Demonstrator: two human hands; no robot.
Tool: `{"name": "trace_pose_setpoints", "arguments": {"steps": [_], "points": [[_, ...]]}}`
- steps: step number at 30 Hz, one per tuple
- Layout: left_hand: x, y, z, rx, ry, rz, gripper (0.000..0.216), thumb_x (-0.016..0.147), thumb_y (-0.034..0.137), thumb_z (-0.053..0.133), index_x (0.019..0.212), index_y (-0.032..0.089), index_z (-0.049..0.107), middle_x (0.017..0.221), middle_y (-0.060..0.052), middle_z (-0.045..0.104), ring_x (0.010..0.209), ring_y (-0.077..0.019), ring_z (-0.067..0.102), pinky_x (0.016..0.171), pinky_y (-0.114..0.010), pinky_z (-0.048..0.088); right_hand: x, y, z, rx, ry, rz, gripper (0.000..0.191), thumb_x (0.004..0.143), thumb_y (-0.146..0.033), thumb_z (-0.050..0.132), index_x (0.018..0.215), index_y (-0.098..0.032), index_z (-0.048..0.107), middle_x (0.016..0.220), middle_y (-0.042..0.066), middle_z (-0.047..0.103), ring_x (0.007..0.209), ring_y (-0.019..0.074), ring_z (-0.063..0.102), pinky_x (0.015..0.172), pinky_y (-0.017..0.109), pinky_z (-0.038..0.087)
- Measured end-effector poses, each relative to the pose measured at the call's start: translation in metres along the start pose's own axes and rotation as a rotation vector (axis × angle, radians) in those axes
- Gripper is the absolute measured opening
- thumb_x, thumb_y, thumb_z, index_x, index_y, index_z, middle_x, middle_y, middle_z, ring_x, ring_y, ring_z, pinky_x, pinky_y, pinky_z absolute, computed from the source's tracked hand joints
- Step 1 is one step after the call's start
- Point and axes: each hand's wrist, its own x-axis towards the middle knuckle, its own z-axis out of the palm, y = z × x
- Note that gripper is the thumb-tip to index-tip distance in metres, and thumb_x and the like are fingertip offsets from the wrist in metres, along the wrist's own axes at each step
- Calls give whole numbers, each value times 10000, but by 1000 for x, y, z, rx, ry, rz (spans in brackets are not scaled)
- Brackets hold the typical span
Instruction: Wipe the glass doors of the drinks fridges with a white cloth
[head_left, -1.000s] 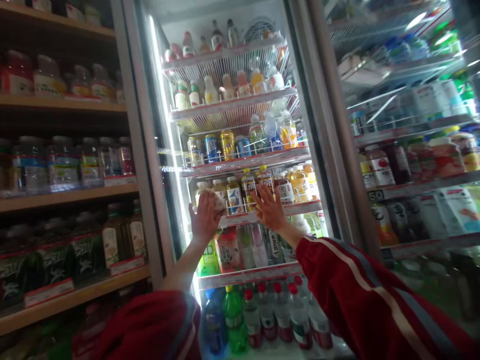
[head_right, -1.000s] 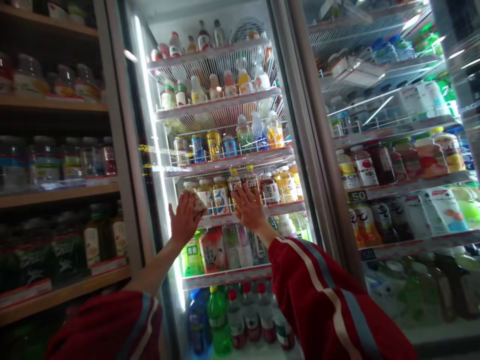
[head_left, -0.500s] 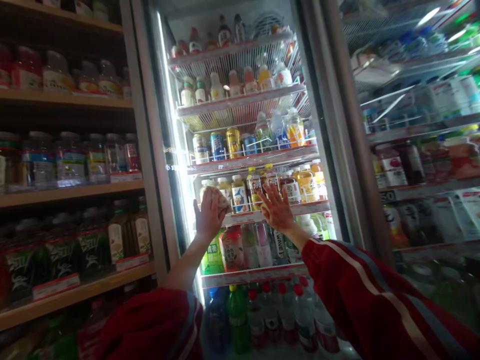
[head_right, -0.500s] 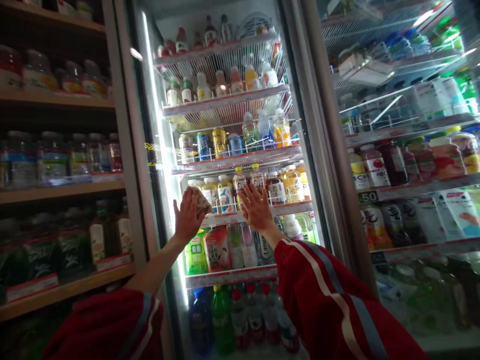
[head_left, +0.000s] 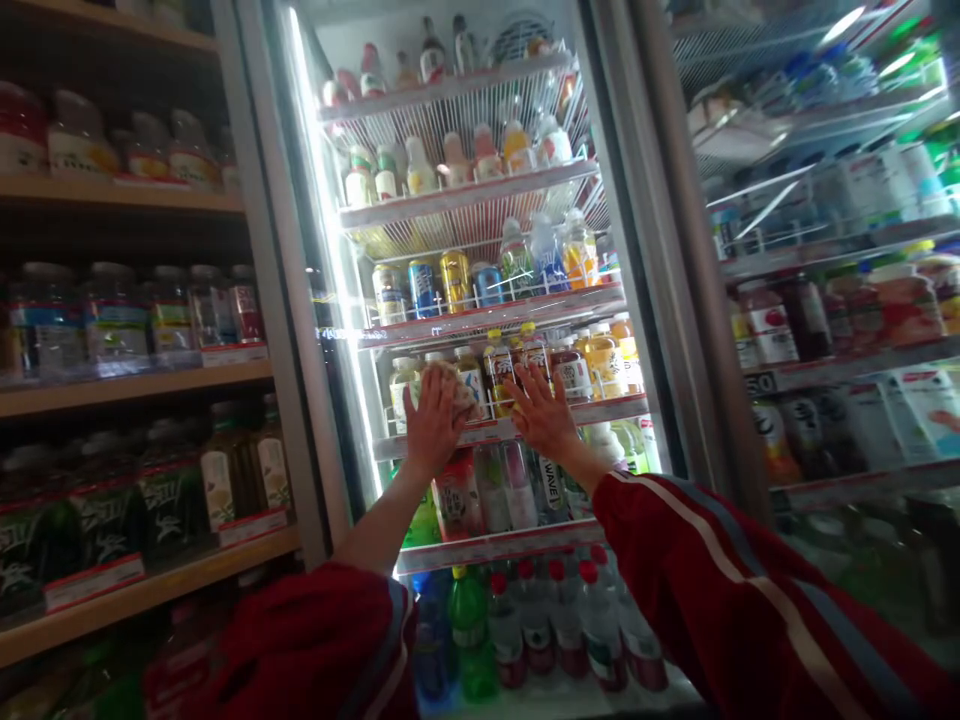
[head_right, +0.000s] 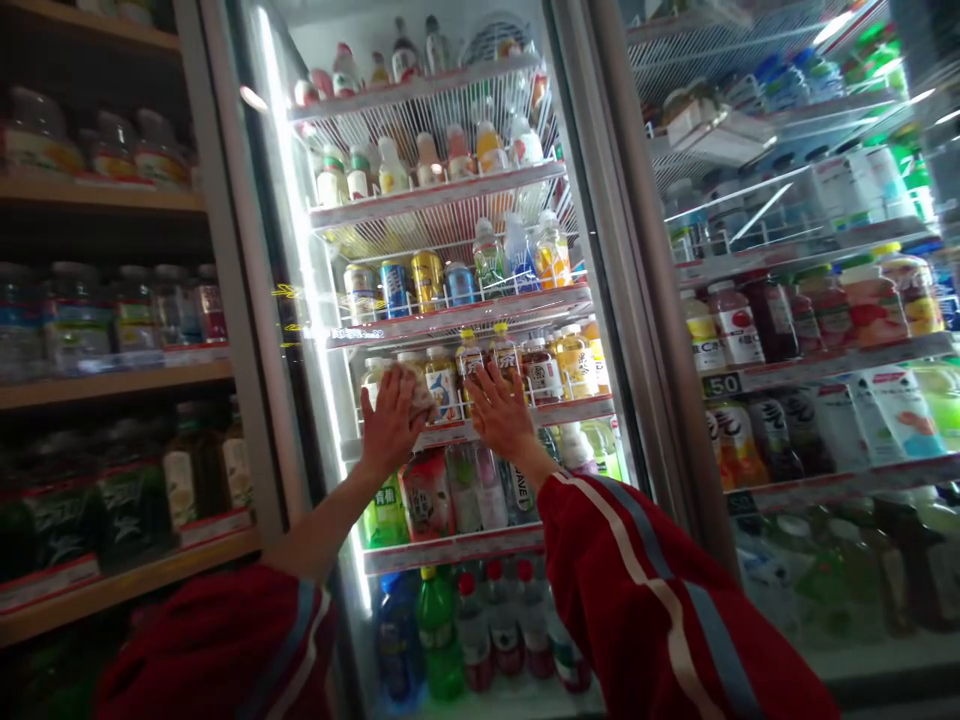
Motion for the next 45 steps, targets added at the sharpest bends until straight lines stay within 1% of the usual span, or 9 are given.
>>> {"name": "trace_pose_setpoints", "arguments": {"steps": [3,9,14,17,22,27,32,38,45], "points": [[0,-6,-3,-2,-25,29,525,889,400,439,1351,152,413,1477,-151,321,1393,-270,231,1139,-509,20,0,0,-1,3,4,-9,468,897,-278,401,1359,-201,414,1497,72,311,1411,250,171,1136,529,70],[3,-17,-2,-1,86,-215,577,894,413,421,1393,133,344,1483,-181,289,1390,-289,234,1126,-544,49,-1,2,0,64,8,-6,492,895,-276,390,1374,-166,391,1490,95,322,1413,244,165,1136,528,65],[17,31,10,-100,-4,53,596,880,380,457,1416,177,292,1484,-141,312,1398,-253,219,1136,-521,52,7,-7,-5,132,90,16,504,908,-272,351,1402,-174,345,1468,99,362,1406,227,200,1134,526,90],[21,45,15,-167,14,72,620,887,347,433,1440,160,225,1480,-139,325,1405,-231,201,1143,-492,75,17,-17,-11,185,76,-76,484,916,-248,332,1392,-166,363,1457,89,384,1393,186,241,1139,448,159],[4,16,12,-163,0,41,848,804,514,522,1445,92,163,1485,-195,284,1403,-284,191,1139,-500,89,27,-35,-7,169,-38,-166,495,894,-327,440,1372,-204,400,1461,95,376,1384,231,256,1117,483,171],[-11,0,8,-94,-65,22,950,755,643,520,1442,79,184,1479,-209,283,1397,-315,197,1133,-531,63,31,-46,2,92,22,-100,462,849,-338,535,1298,-248,474,1470,100,359,1386,276,236,1098,562,85],[-9,11,8,-59,-82,-44,892,789,616,499,1452,110,183,1496,-185,254,1403,-299,181,1136,-527,25,21,-7,-11,18,42,-34,335,873,-273,468,1195,-223,544,1460,85,380,1386,241,242,1099,524,134],[-7,16,4,-11,-126,-56,845,805,565,508,1451,118,196,1509,-178,213,1408,-300,156,1126,-552,47,4,39,-23,-68,101,258,414,868,-250,442,1275,-201,494,1464,111,362,1381,255,248,1083,518,184],[-6,22,3,-8,-136,-33,780,833,489,501,1450,116,203,1501,-173,239,1404,-289,181,1126,-555,48,1,30,-22,-66,39,95,411,884,-261,431,1291,-272,490,1468,70,365,1379,235,257,1090,504,171]]}}
